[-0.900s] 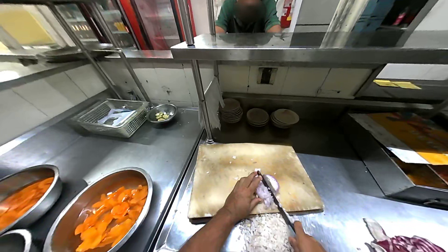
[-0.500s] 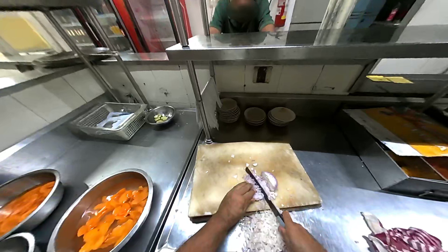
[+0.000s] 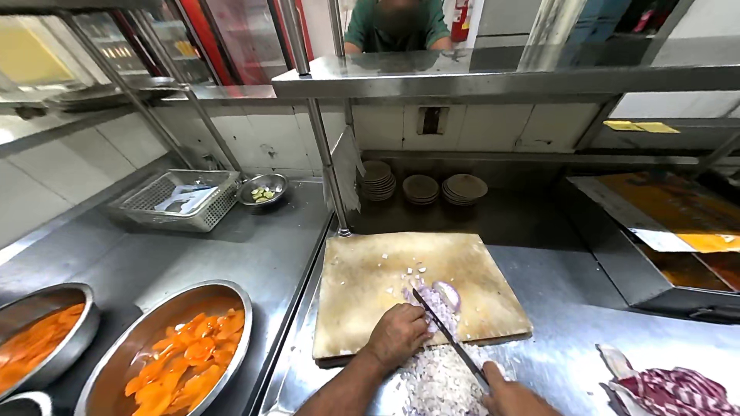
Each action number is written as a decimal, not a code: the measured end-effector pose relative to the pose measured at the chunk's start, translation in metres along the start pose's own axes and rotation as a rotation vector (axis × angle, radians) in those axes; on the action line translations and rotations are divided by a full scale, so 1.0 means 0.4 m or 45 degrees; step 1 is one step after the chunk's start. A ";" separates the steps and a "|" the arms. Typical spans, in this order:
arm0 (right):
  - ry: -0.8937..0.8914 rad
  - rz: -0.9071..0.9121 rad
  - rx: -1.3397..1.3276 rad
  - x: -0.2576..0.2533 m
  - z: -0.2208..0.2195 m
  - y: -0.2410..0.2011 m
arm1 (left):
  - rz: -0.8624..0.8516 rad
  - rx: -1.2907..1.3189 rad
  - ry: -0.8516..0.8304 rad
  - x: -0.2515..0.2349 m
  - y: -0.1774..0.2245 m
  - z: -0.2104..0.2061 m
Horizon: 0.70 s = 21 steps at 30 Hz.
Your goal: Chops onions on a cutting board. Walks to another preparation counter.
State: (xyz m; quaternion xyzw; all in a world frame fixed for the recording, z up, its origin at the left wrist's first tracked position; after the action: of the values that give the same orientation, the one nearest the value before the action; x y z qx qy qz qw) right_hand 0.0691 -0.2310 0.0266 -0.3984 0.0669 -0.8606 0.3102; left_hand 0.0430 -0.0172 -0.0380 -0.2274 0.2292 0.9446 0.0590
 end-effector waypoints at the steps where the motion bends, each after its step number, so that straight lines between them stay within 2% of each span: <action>1: 0.045 -0.007 -0.023 -0.017 -0.037 0.000 | -0.007 0.008 0.003 0.001 -0.002 -0.002; 3: 0.145 -0.018 -0.069 -0.079 -0.085 0.017 | -0.019 0.031 -0.008 0.000 -0.003 -0.004; 4: 0.144 -0.008 -0.087 -0.098 -0.071 0.020 | -0.016 0.041 -0.010 -0.003 -0.004 -0.001; 8: -0.006 -0.019 -0.003 -0.010 0.011 -0.012 | -0.001 0.085 -0.047 -0.009 -0.004 0.004; 12: 0.155 -0.011 -0.121 -0.074 -0.093 0.010 | -0.004 0.071 -0.075 -0.008 0.001 0.000; 15: 0.056 0.053 -0.204 -0.074 -0.018 0.032 | 0.005 0.074 -0.169 -0.002 -0.001 0.012; 18: 0.084 0.004 -0.095 -0.015 0.048 0.051 | 0.017 0.090 -0.289 0.000 -0.015 0.024; 21: 0.154 -0.062 -0.098 -0.070 -0.025 0.051 | -0.024 0.052 -0.227 0.002 -0.011 0.018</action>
State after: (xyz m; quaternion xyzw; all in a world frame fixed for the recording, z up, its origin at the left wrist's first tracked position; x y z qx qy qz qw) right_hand 0.0855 -0.2320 -0.0056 -0.3587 0.1090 -0.8872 0.2689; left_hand 0.0403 -0.0100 -0.0343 -0.1434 0.2399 0.9556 0.0927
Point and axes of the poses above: each hand's wrist, its own x-axis away from the middle knuckle, its own z-axis out of the back of the hand, y = z × x, the point moved 5 cm from there along -x, towards the middle knuckle, and after that the axes turned 8 degrees about z, right-handed, at the moved point
